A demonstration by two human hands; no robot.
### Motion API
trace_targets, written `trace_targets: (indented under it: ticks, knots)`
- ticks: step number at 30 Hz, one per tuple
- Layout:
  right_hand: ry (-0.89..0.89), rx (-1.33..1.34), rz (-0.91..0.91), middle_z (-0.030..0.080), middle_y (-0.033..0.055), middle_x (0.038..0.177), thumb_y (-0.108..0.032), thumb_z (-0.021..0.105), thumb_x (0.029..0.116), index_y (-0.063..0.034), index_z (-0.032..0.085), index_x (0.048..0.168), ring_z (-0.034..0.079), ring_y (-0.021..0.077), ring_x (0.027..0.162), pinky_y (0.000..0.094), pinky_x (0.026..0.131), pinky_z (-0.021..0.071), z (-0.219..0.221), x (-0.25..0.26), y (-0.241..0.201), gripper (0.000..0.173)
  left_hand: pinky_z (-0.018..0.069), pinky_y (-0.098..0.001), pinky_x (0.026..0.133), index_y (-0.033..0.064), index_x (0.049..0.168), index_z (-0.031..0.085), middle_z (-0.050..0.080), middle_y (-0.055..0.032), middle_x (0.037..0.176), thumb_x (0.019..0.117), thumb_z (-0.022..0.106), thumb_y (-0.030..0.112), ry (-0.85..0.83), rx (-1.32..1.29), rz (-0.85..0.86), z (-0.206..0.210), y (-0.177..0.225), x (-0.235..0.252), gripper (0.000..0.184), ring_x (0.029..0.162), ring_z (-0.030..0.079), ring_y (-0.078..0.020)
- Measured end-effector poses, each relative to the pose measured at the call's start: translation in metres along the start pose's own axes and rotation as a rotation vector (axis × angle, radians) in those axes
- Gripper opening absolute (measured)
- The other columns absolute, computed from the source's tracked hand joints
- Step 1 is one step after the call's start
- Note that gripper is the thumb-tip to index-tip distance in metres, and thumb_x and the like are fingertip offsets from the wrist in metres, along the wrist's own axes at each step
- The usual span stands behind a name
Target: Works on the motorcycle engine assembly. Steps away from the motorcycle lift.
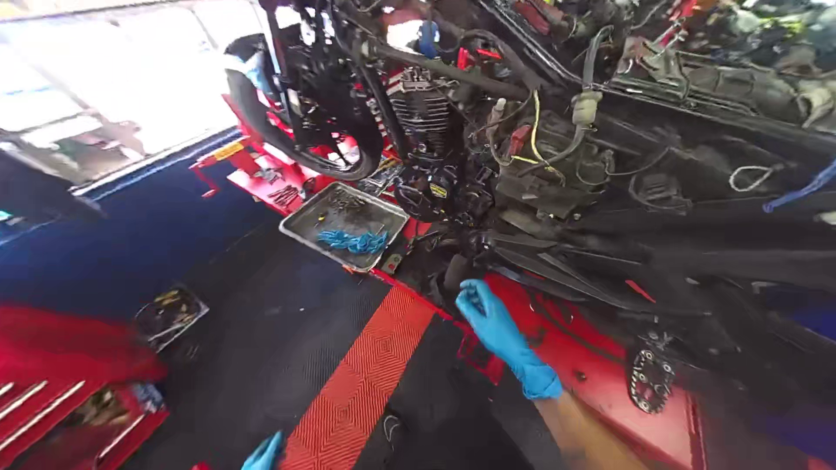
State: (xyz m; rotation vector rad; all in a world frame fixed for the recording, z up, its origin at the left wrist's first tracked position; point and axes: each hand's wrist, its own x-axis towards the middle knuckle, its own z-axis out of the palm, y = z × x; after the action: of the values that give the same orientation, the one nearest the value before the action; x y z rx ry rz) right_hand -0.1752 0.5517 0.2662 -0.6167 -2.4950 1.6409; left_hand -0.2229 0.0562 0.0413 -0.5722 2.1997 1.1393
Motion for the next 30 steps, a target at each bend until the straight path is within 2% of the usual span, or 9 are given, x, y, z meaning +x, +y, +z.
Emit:
trace_targets:
  ticks: [4, 7, 11, 16, 21, 24, 26, 28, 30]
  knots:
    - [0.319, 0.273, -0.058, 0.069, 0.0131, 0.119, -0.020, 0.056, 0.1036, 0.0018, 0.056, 0.135, 0.070, 0.0179, 0.105, 0.0344, 0.093, 0.0586, -0.006, 0.054, -0.024, 0.038, 0.0495, -0.0548, 0.103, -0.0055, 0.134, 0.060, 0.066, -0.0260, 0.125, 0.1090, 0.047, 0.037, -0.143, 0.011, 0.262, 0.049, 0.189, 0.072, 0.050, 0.116, 0.065, -0.0366]
    - [0.464, 0.256, -0.097, 0.069, 0.0134, 0.121, -0.021, 0.055, 0.1035, 0.0022, 0.058, 0.134, 0.069, 0.0152, 0.109, 0.0317, 0.096, 0.0574, 0.000, 0.097, -0.031, 0.039, 0.0473, -0.0547, 0.109, 0.0018, 0.134, 0.063, 0.067, -0.0199, 0.130, 0.1069, 0.052, 0.038, -0.266, 0.152, 0.502, 0.103, 0.313, 0.081, 0.047, 0.123, 0.064, -0.0321]
    - [0.620, 0.194, 0.039, 0.071, 0.0134, 0.120, -0.022, 0.056, 0.1038, 0.0017, 0.060, 0.133, 0.070, 0.0134, 0.107, 0.0302, 0.096, 0.0573, 0.019, 0.122, -0.030, 0.038, 0.0427, -0.0523, 0.114, 0.0079, 0.144, 0.056, 0.061, -0.0159, 0.141, 0.1040, 0.054, 0.037, -0.397, 0.378, 0.888, 0.154, 0.411, 0.072, 0.050, 0.133, 0.056, -0.0290]
    - [0.740, 0.234, 0.146, 0.069, 0.0149, 0.126, -0.023, 0.055, 0.1039, 0.0030, 0.059, 0.136, 0.069, 0.0133, 0.114, 0.0299, 0.100, 0.0555, 0.033, 0.141, -0.036, 0.041, 0.0325, -0.0516, 0.122, 0.0037, 0.147, 0.053, 0.054, -0.0205, 0.148, 0.1016, 0.055, 0.044, -0.611, 0.674, 1.115, 0.191, 0.465, 0.083, 0.061, 0.143, 0.046, -0.0335]
    - [0.914, 0.230, 0.251, 0.069, 0.0151, 0.127, -0.023, 0.051, 0.1057, 0.0021, 0.057, 0.139, 0.067, 0.0146, 0.116, 0.0318, 0.102, 0.0543, 0.042, 0.170, -0.036, 0.042, 0.0490, -0.0490, 0.109, 0.0004, 0.127, 0.068, 0.072, -0.0178, 0.120, 0.1066, 0.051, 0.034, -0.838, 0.707, 1.281, 0.223, 0.483, 0.103, 0.043, 0.118, 0.067, -0.0269]
    - [0.812, 0.058, 0.582, 0.070, 0.0175, 0.120, -0.034, 0.048, 0.1059, -0.0044, 0.060, 0.136, 0.067, 0.0288, 0.114, 0.0504, 0.100, 0.0520, 0.041, 0.194, -0.033, 0.044, 0.0521, -0.0494, 0.103, -0.0032, 0.119, 0.071, 0.074, -0.0187, 0.111, 0.1064, 0.052, 0.025, -0.879, 0.688, 1.252, 0.227, 0.486, 0.107, 0.036, 0.109, 0.070, -0.0280]
    - [0.720, 0.134, 0.696, 0.068, 0.0198, 0.120, -0.034, 0.047, 0.1067, -0.0036, 0.063, 0.131, 0.065, 0.0332, 0.115, 0.0559, 0.100, 0.0494, 0.034, 0.211, -0.023, 0.042, 0.0530, -0.0497, 0.101, -0.0043, 0.119, 0.070, 0.074, -0.0183, 0.108, 0.1067, 0.051, 0.023, -0.924, 0.682, 1.211, 0.228, 0.488, 0.109, 0.035, 0.105, 0.071, -0.0278]
    - [0.722, 0.213, 0.712, 0.069, 0.0183, 0.114, -0.033, 0.051, 0.1055, -0.0030, 0.066, 0.121, 0.066, 0.0309, 0.108, 0.0546, 0.094, 0.0512, 0.032, 0.223, -0.010, 0.038, 0.0553, -0.0472, 0.096, -0.0046, 0.117, 0.071, 0.074, -0.0166, 0.102, 0.1072, 0.049, 0.022, -0.970, 0.647, 1.197, 0.227, 0.487, 0.111, 0.035, 0.097, 0.071, -0.0246]
    - [0.739, 0.243, 0.676, 0.069, 0.0131, 0.103, -0.028, 0.057, 0.1022, -0.0039, 0.068, 0.114, 0.066, 0.0233, 0.094, 0.0467, 0.086, 0.0538, 0.031, 0.227, -0.001, 0.029, 0.0570, -0.0428, 0.091, -0.0041, 0.114, 0.071, 0.073, -0.0133, 0.095, 0.1073, 0.048, 0.020, -1.008, 0.604, 1.193, 0.228, 0.488, 0.110, 0.034, 0.089, 0.071, -0.0196]
